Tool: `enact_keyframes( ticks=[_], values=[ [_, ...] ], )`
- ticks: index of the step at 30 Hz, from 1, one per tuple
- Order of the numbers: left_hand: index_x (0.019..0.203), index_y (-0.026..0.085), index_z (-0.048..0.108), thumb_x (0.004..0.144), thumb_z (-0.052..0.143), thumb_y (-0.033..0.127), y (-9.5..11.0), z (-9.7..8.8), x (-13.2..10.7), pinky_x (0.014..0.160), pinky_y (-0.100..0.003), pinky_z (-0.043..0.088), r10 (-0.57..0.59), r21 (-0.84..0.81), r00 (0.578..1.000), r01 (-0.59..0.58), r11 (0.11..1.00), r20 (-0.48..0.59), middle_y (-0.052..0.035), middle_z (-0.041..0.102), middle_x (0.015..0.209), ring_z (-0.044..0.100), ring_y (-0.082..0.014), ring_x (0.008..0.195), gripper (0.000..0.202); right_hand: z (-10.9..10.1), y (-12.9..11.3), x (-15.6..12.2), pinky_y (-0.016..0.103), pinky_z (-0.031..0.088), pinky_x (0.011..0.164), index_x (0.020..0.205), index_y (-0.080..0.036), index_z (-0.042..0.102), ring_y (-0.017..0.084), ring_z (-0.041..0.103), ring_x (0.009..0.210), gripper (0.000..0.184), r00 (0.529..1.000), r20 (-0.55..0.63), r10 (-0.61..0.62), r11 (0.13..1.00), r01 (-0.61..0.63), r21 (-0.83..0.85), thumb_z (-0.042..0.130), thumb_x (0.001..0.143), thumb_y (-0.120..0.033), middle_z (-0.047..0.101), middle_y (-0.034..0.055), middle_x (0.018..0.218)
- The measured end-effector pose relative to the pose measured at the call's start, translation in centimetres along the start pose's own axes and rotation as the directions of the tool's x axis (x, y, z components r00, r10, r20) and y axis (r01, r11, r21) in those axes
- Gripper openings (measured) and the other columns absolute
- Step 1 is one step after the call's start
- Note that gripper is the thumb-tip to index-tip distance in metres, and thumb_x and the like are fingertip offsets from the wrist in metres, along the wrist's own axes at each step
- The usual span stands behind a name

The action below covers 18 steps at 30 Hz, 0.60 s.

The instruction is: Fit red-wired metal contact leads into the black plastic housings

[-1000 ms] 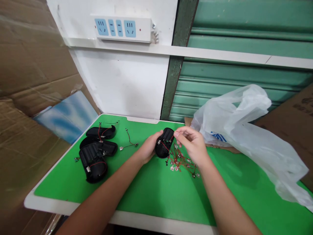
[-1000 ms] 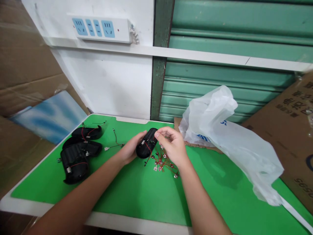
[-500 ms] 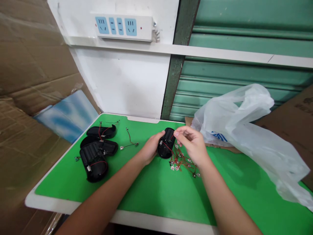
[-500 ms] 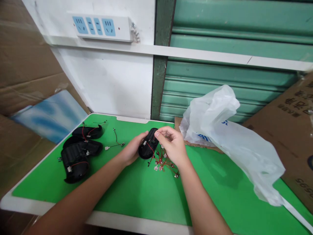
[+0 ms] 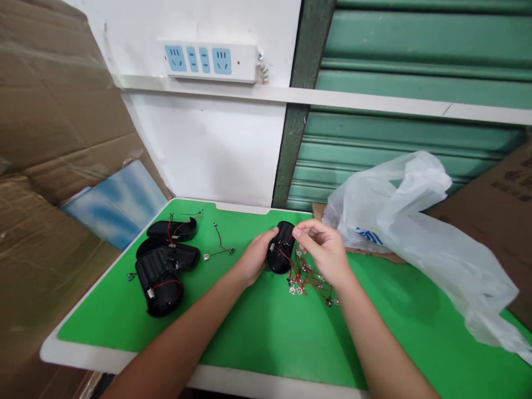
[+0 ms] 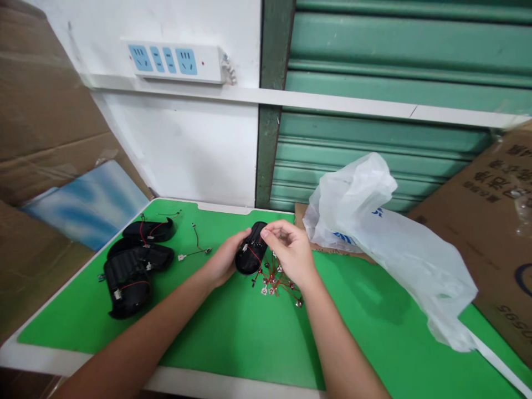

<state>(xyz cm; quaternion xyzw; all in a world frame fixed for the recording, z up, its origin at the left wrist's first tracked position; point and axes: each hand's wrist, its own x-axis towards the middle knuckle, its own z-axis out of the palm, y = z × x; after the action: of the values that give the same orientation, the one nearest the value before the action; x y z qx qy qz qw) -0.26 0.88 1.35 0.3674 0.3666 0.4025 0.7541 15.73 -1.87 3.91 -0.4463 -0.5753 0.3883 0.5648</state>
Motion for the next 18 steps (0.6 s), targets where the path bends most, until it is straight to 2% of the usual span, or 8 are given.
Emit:
enact_keyframes(
  ticks=[9, 18],
  values=[
    [0.083, 0.016, 0.064, 0.074, 0.073, 0.059, -0.36, -0.19, 0.10, 0.069, -0.026, 0.037, 0.019, 0.039, 1.000, -0.018, 0.999, -0.018, 0.0010, 0.059, 0.073, 0.050, -0.0151, 0.073, 0.045, -0.08, -0.06, 0.28, 0.025, 0.036, 0.052, 0.084, -0.019, 0.069, 0.010, 0.046, 0.054, 0.027, 1.000, -0.008, -0.012, 1.000, 0.012, -0.004, 0.075, 0.085, -0.046, 0.059, -0.0017, 0.065],
    [0.088, 0.016, 0.066, 0.073, 0.075, 0.057, -0.21, -0.05, -0.06, 0.069, -0.026, 0.037, 0.017, 0.025, 1.000, -0.016, 1.000, -0.009, 0.0004, 0.061, 0.076, 0.051, -0.0159, 0.075, 0.044, -0.03, -0.02, 0.32, 0.026, 0.037, 0.051, 0.084, -0.020, 0.068, 0.012, 0.047, 0.055, 0.030, 0.999, -0.037, -0.013, 1.000, 0.012, -0.022, 0.074, 0.084, -0.050, 0.058, -0.0011, 0.066]
  ],
)
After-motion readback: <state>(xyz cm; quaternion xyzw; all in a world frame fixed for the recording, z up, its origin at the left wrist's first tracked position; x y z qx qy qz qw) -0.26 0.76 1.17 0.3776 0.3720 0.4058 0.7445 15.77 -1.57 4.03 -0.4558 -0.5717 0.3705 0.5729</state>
